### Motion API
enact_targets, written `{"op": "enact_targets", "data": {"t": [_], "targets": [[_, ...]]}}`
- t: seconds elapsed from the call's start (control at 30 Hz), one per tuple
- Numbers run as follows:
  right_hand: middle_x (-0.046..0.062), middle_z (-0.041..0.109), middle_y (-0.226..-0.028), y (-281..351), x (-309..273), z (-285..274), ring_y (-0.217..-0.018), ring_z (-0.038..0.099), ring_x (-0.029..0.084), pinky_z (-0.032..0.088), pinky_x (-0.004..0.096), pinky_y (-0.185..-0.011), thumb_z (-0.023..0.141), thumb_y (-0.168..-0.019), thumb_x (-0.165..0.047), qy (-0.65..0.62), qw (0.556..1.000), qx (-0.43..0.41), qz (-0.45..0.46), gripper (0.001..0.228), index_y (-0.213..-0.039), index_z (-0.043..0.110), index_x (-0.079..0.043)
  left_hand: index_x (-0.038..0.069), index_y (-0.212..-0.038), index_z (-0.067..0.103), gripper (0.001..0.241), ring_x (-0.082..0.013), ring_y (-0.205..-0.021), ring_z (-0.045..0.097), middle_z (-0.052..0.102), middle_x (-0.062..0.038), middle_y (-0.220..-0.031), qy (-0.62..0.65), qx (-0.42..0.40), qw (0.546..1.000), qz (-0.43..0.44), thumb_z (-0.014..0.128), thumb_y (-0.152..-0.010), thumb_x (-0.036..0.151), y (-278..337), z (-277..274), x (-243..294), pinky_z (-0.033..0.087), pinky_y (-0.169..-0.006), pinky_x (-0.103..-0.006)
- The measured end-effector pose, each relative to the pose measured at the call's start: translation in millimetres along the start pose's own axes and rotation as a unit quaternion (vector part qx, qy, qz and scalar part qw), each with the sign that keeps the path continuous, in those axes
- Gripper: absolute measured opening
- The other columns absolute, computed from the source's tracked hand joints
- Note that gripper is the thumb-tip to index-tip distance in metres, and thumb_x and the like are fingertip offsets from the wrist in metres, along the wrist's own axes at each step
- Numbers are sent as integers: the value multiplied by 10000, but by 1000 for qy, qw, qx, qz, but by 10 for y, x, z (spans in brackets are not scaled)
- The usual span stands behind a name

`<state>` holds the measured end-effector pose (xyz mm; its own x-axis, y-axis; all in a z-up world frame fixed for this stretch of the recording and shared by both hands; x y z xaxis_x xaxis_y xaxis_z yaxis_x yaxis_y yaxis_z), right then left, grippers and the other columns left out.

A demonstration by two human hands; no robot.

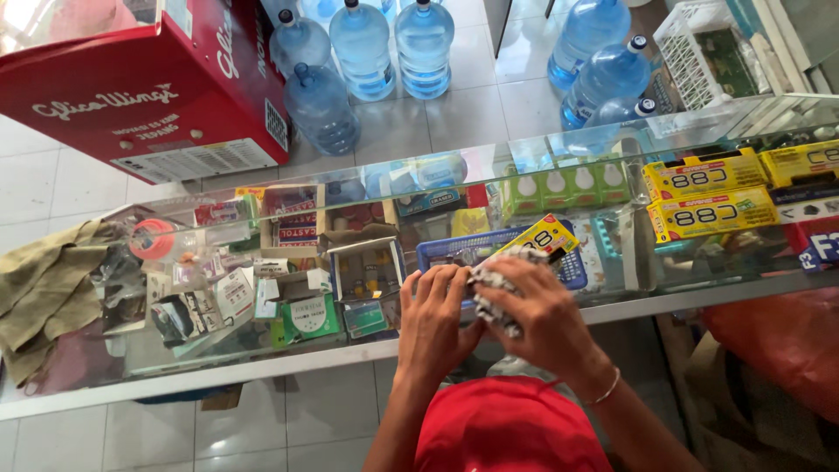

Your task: The person wipes the surface of a glass display counter with a cloth. They then pick up several small boxes of stationery, wipe each one individually, and place them back on the counter.

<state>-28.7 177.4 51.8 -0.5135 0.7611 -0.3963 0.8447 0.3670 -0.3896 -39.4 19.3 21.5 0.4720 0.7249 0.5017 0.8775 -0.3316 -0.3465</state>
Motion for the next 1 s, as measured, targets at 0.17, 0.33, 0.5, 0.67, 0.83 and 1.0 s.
{"op": "enact_targets", "data": {"t": [0.17, 0.33, 0.5, 0.67, 0.83, 1.0], "targets": [[140, 664, -1293, -35, 571, -303, -1208, 617, 336, 482, 466, -1060, 826, -789, -167, 76, 985, 73, 134, 384, -1153, 733, -86, 22, -1292, 588, 665, -291, -1243, 549, 607, -117, -1267, 20, 2, 1000, -19, 840, -780, 363, 30, 11, 3, 327, -1121, -523], [139, 672, -1257, 50, 594, -369, -1191, 631, 353, 494, 458, -1041, 780, -770, -147, 86, 985, 73, 132, 373, -1135, 739, -84, -3, -1376, 545, 709, -315, -1243, 542, 591, -153, -1294, 15, 24, 1000, -8, 827, -813, 322, 31, -26, -1, 335, -1122, -502], [107, 714, -1242, 301, 414, -214, -1191, 659, 270, 515, 398, -1027, 752, -766, -189, -106, 983, 33, 146, 395, -1149, 728, -93, 14, -1381, 553, 692, -325, -1252, 535, 590, -148, -1297, 16, 8, 1000, -7, 818, -799, 278, 20, -10, -23, 331, -1113, -499], [141, 520, -1537, 472, 1093, -466, -1371, 483, 187, 367, 294, -1104, 629, -831, -128, -388, 859, 60, 328, 708, -1503, 442, -6, 9, -1384, 551, 674, -326, -1247, 533, 586, -143, -1297, 19, 6, 1000, -10, 818, -815, 254, 59, -20, -20, 337, -1123, -497], [133, 608, -1469, 506, 1175, -216, -1342, 527, 173, 359, 270, -1105, 713, -814, -146, -340, 865, -168, 328, 778, -1527, 431, -14, -7, -1396, 545, 702, -344, -1238, 535, 589, -158, -1310, 32, 17, 999, -3, 822, -801, 242, 15, -59, -64, 359, -1099, -494], [148, 720, -1331, 606, 1215, -126, -1160, 595, 165, 449, 279, -1019, 743, -824, -189, -394, 816, -180, 382, 773, -1532, 469, -46, -5, -1407, 546, 693, -347, -1235, 545, 602, -162, -1303, 60, 17, 998, 6, 819, -827, 257, 42, -45, -131, 366, -1083, -486]]}}
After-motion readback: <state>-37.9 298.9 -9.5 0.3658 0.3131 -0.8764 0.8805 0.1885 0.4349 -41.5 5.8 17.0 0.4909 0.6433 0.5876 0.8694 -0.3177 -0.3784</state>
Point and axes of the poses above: each hand's wrist, its own y-axis away from the middle knuckle, its own z-axis out of the palm, x = y × z, the point moved 4 cm from there along -y, towards the middle knuckle
